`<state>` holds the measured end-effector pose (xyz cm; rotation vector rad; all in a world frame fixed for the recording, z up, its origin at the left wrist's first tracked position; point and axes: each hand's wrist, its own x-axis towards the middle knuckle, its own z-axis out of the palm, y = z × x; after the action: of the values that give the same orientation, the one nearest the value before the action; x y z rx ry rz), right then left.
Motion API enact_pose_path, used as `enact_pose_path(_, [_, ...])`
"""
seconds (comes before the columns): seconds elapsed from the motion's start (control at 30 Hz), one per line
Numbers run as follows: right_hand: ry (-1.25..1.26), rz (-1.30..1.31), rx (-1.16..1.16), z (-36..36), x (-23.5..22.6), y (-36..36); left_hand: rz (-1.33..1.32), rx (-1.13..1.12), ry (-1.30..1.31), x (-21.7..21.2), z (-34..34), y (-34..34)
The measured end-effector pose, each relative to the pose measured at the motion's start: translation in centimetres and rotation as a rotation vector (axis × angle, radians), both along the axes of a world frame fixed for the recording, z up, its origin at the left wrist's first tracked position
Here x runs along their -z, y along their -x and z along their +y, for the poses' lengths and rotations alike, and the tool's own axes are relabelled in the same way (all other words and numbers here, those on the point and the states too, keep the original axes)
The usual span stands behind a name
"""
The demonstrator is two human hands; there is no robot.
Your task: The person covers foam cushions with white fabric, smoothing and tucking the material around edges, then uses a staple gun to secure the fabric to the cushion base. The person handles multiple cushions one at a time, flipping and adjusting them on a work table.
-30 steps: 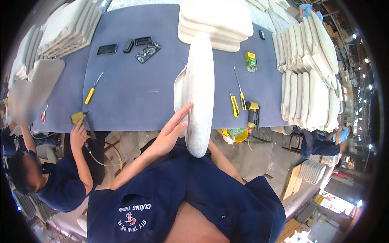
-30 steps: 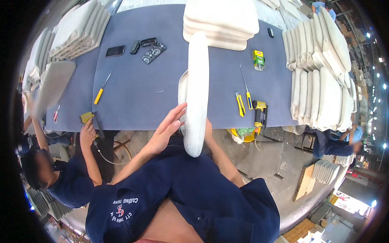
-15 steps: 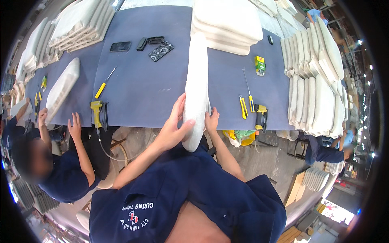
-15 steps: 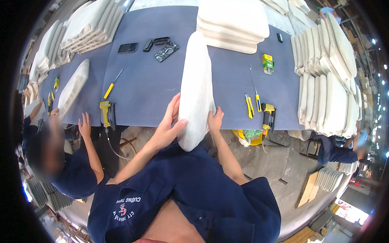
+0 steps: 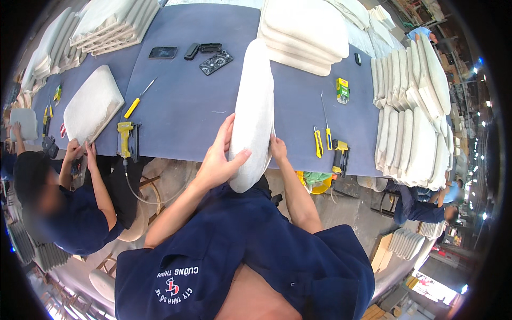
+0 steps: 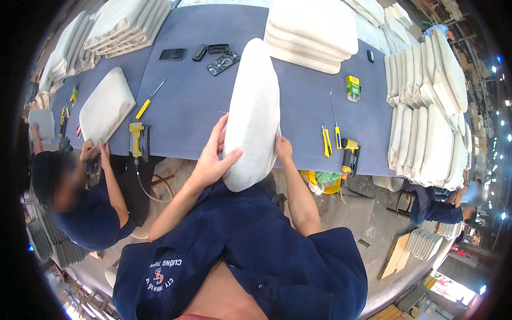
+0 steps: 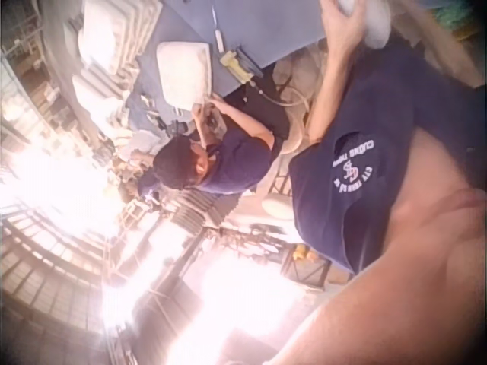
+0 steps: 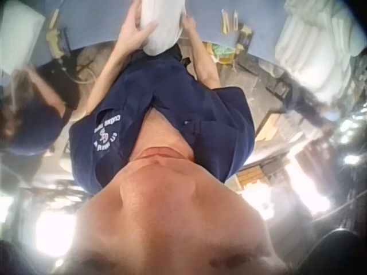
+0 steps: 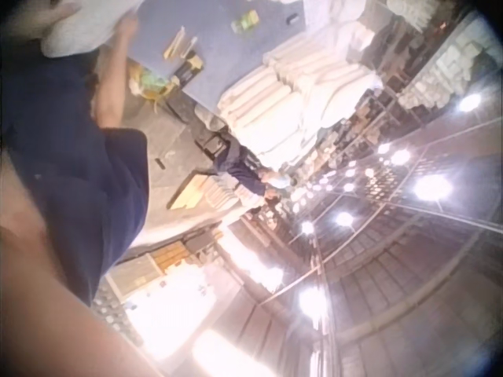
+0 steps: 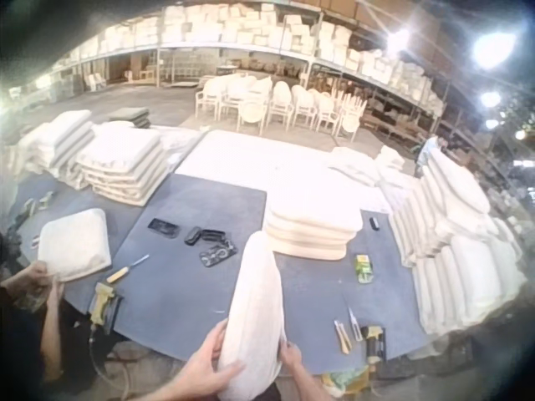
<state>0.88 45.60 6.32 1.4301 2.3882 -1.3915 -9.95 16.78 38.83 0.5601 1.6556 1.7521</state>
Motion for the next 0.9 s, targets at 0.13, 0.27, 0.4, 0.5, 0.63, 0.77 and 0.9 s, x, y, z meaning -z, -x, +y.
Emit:
enact_pose_path(0.13, [0.089, 0.258, 0.182, -3.0, -1.8, -2.2, -0.093, 0.011, -0.025, 0.7, -2.6, 0.9])
enact_pose_path(0.27, [0.232, 0.536, 0.447, -4.3, -5.7, -6.2, -0.222, 0.033, -0.037, 3.3, -4.2, 3.5])
enact_pose_path(0.4, [0.141, 0.700, 0.623, -3.9, -5.9, -10.0, 0.027, 0.089, 0.209, 9.7, -3.5, 9.3])
enact_pose_path(0.5, [0.299, 0.376, 0.530, -2.0, -7.7, -13.2, 0.280, 0.129, 0.596, 17.2, -0.9, 11.3])
enact_pose_path(0.63, [0.287, 0.281, 0.364, 1.1, -3.9, -15.5, 0.643, 0.101, 0.933, 21.6, 5.1, 8.5])
enact_pose_path(0.77, [0.466, 0.212, 0.301, 2.6, -4.3, -16.8, 0.687, -0.029, 1.044, 23.1, 9.6, 6.1])
enact_pose_path(0.9, [0.644, 0.216, 0.353, 5.6, -5.4, -17.1, 0.744, -0.226, 0.978, 25.2, 10.3, 4.7])
